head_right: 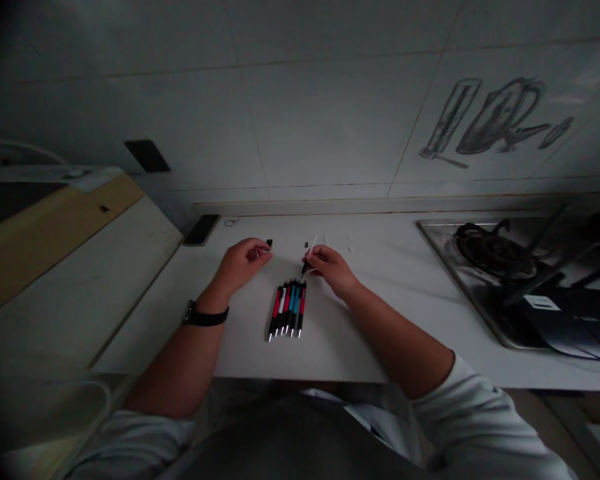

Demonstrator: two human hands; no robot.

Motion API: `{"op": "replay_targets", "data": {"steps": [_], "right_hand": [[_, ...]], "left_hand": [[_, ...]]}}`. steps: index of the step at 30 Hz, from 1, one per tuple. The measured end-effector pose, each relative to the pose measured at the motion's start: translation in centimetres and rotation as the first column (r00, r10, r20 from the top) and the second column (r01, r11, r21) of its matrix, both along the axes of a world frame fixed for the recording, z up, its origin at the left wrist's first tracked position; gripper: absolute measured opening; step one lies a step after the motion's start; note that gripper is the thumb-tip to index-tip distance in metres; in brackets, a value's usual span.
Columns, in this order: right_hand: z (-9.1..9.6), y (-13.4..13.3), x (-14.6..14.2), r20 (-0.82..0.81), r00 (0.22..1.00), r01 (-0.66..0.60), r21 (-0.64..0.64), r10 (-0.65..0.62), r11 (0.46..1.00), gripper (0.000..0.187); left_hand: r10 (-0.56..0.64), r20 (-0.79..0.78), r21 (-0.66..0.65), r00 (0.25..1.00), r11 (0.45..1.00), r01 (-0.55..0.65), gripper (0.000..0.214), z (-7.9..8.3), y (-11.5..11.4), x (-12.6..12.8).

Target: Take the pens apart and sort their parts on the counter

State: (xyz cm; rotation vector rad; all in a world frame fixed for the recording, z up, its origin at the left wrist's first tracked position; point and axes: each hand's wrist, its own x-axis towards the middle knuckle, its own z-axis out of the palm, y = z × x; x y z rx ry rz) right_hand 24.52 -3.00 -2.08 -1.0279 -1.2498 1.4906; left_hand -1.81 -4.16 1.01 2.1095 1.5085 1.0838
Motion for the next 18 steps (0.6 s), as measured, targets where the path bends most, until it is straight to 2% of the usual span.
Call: {"op": "replay_targets", "data": {"steps": [3, 6, 9, 12, 18], "right_hand": [[-0.2, -0.6, -0.9, -0.159, 0.987, -0.047, -0.086, 0.033, 0.995, 0.04], [-0.6, -0.9, -1.4, -0.244, 0.969, -0.07, -0.128, 0.037, 0.989, 0.041], [-0.8, -0.8, -1.5, -0.256, 0.966, -0.067, -0.121, 0.034, 0.99, 0.04], [-1.0, -0.5, -1.3, -0.249, 0.968, -0.014, -0.095, -0.011, 0.995, 0.04], [-1.1, 0.1, -0.9, -0.266, 0.96, 0.071, -0.087, -0.092, 0.994, 0.042]], "left_hand": [[-0.128, 0.016, 0.084, 0.992, 0.988, 0.126, 0.022, -0.7, -1.2, 3.8], [-0.178, 0.008, 0.087, 0.984, 0.98, 0.176, 0.024, -1.5, -1.7, 5.7], [-0.178, 0.014, 0.048, 0.984, 0.983, 0.177, 0.02, -2.1, -1.6, 6.1], [-0.154, 0.023, 0.032, 0.988, 0.988, 0.154, 0.022, -2.5, -1.2, 5.8], [-0.166, -0.093, 0.039, 0.982, 0.985, 0.17, 0.02, -2.6, -1.0, 5.2]]}}
